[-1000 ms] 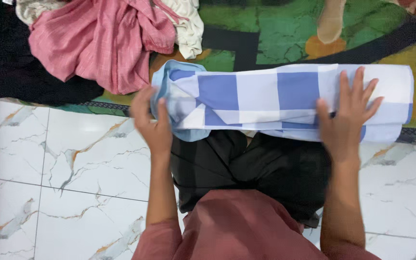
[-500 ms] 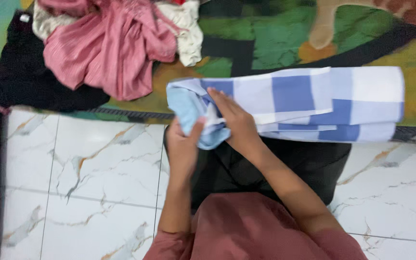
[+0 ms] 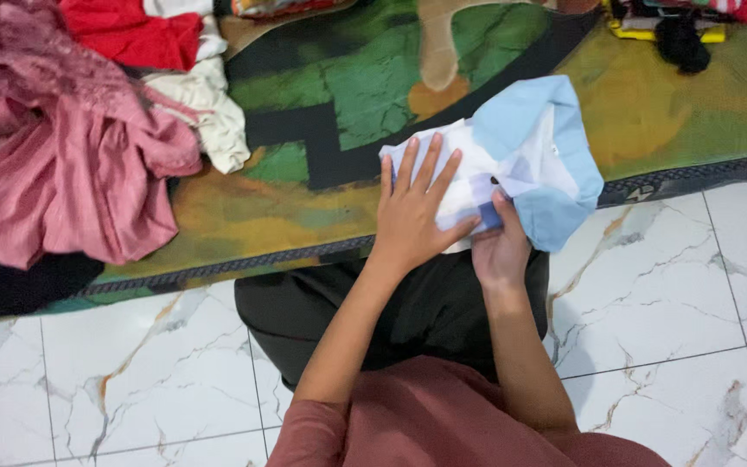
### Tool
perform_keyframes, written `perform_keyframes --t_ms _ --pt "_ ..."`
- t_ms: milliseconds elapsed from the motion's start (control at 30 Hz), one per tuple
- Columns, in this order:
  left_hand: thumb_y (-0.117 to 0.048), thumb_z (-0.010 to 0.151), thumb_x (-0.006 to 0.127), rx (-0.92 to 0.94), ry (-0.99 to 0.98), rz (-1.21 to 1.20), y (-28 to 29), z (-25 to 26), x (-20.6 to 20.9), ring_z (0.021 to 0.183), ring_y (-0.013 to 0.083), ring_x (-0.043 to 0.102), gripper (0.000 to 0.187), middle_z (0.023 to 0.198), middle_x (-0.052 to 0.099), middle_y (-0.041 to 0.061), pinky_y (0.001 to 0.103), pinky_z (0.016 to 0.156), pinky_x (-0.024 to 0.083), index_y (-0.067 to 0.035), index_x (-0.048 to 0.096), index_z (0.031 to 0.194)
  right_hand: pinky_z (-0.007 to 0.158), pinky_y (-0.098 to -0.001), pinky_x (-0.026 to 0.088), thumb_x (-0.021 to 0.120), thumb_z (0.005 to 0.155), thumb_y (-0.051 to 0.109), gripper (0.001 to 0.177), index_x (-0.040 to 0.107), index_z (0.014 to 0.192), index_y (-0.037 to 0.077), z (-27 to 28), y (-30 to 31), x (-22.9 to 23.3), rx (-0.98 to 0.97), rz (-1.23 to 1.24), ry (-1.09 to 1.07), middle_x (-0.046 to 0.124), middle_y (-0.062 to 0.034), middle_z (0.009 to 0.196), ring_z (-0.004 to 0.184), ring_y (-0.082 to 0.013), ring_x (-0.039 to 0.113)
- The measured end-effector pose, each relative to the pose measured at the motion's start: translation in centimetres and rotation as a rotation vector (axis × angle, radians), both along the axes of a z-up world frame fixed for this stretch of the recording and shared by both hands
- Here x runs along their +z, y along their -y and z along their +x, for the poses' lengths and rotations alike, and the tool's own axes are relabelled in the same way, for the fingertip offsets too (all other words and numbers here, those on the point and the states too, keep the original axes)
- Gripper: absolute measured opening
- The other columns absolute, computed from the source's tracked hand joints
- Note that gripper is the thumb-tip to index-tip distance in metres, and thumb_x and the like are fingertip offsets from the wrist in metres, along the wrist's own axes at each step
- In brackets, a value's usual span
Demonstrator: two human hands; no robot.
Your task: The person buttons a checkered blue and white shirt, straightens the fabric, and folds the sleeves and body into a compact square.
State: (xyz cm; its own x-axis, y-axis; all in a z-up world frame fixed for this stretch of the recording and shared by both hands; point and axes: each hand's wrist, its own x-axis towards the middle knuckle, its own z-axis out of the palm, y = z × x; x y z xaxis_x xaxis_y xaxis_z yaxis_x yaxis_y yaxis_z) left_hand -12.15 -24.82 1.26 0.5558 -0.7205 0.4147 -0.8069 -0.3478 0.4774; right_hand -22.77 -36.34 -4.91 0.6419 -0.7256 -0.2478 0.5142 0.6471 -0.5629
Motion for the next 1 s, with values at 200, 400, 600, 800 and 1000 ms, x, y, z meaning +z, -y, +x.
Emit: perform_keyframes --t_ms 200,400,600,800,1000 --pt "-0.067 0.085 0.073 -0.109 -0.074 -0.016 -0.2 0.7 -0.3 0.162 0.0384 0.019 0.097 0.172 0.026 0.011 0.066 0.13 0.01 -0.019 0.038 0.162 0.095 -0.0321 0.047 0.067 0.104 0.001 0.029 0.064 0.132 0.004 -2.2 1.8 -0.8 -0.051 -0.082 -0.049 0.068 -0.0068 0.127 0.116 -0.0184 0.063" --pt "-0.073 0.075 0.075 -0.171 -0.043 0.085 -0.8 1.6 -0.4 0.159 0.0402 0.018 0.105 0.169 0.027 0.01 0.065 0.127 0.012 -0.021 0.04 0.158 0.105 -0.0313 0.051 0.068 0.094 0.0 0.035 0.063 0.128 0.01 -1.5 3.3 -1.3 -0.027 0.051 -0.144 0.068 -0.0004 0.124 0.116 -0.0146 0.065" --pt "-0.049 0.073 0.086 -0.065 -0.002 -0.049 -3.6 -0.6 -3.1 0.15 0.0359 0.038 0.092 0.159 0.046 0.011 0.058 0.126 0.026 -0.02 0.05 0.152 0.102 -0.0317 0.051 0.066 0.099 0.004 0.029 0.063 0.128 0.006 -2.7 4.2 -2.5 -0.018 -0.011 -0.118 0.07 -0.0038 0.121 0.115 -0.017 0.065" --pt "-0.013 0.077 0.089 0.259 -0.111 -0.364 -3.4 -5.7 -7.1 0.094 0.0299 0.062 0.043 0.111 0.061 0.01 0.043 0.08 0.052 -0.005 0.063 0.11 0.092 -0.0306 0.049 0.065 0.103 0.006 0.027 0.064 0.13 0.004 -2.6 4.0 -3.2 -0.053 -0.031 -0.155 0.07 -0.0061 0.122 0.113 -0.0181 0.065" --pt "0.007 0.088 0.078 0.352 -0.422 -0.555 -3.9 -7.9 -7.7 0.085 0.0181 0.062 0.024 0.103 0.057 0.008 0.031 0.072 0.055 -0.002 0.058 0.098 0.107 -0.032 0.055 0.064 0.101 0.001 0.024 0.063 0.125 0.004 -2.8 4.4 -4.4 -0.045 -0.019 -0.071 0.067 -0.005 0.127 0.119 -0.0166 0.066"
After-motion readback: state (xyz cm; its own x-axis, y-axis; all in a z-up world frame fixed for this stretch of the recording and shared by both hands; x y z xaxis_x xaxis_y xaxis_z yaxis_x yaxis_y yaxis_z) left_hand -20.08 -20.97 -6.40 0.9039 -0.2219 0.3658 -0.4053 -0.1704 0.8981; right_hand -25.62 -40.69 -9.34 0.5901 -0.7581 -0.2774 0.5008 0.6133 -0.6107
